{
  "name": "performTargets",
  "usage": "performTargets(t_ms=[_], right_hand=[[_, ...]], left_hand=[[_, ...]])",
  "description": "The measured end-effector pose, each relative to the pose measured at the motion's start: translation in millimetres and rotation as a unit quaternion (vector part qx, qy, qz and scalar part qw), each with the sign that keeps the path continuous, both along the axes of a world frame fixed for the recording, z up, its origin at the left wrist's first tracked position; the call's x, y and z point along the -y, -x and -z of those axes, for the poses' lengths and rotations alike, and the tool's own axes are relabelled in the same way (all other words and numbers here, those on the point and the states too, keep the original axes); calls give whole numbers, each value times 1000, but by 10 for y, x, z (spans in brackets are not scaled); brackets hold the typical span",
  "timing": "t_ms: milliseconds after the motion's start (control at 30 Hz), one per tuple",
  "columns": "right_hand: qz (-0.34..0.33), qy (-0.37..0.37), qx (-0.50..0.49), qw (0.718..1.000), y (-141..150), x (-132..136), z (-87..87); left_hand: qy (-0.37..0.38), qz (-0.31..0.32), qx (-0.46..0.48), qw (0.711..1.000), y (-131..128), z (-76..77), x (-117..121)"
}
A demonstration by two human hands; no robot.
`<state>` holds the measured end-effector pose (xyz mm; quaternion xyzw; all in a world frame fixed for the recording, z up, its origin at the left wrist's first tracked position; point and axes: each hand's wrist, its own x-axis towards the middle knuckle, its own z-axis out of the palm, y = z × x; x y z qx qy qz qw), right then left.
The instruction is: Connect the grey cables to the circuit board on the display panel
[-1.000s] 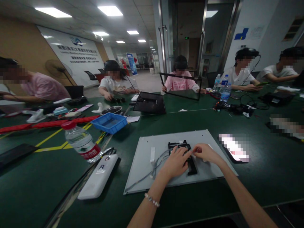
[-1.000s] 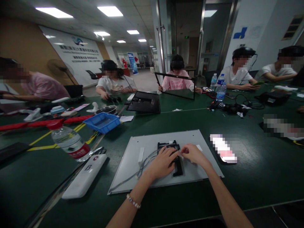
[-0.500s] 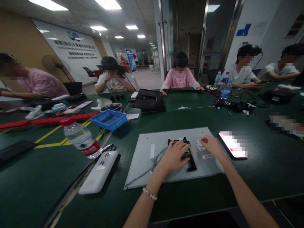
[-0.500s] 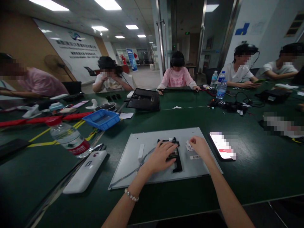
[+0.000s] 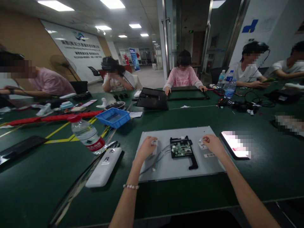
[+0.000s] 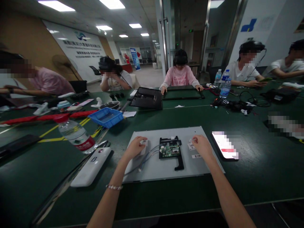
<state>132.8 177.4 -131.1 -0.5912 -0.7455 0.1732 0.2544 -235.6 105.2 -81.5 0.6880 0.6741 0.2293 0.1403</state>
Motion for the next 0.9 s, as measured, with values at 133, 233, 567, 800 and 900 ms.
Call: performTargets(t_ms=[133, 233, 567, 800, 900], right_hand=[[-12, 3, 4, 1000, -7, -6, 37], [-8, -19, 18, 1000, -14, 2, 42], [-10, -111, 20, 994, 53, 71, 30], [-47, -121, 3, 992, 59, 50, 108], [-54, -113, -12, 992, 35, 61, 73]], left_hand=[[-1, -2, 15, 1000, -40, -13, -21], [-7, -12, 28, 1000, -50, -52, -29], [-45, -95, 205, 973, 17, -326, 210], [-33, -94, 125, 987, -226, -47, 305], [-50, -113, 88, 988, -288, 5, 357]])
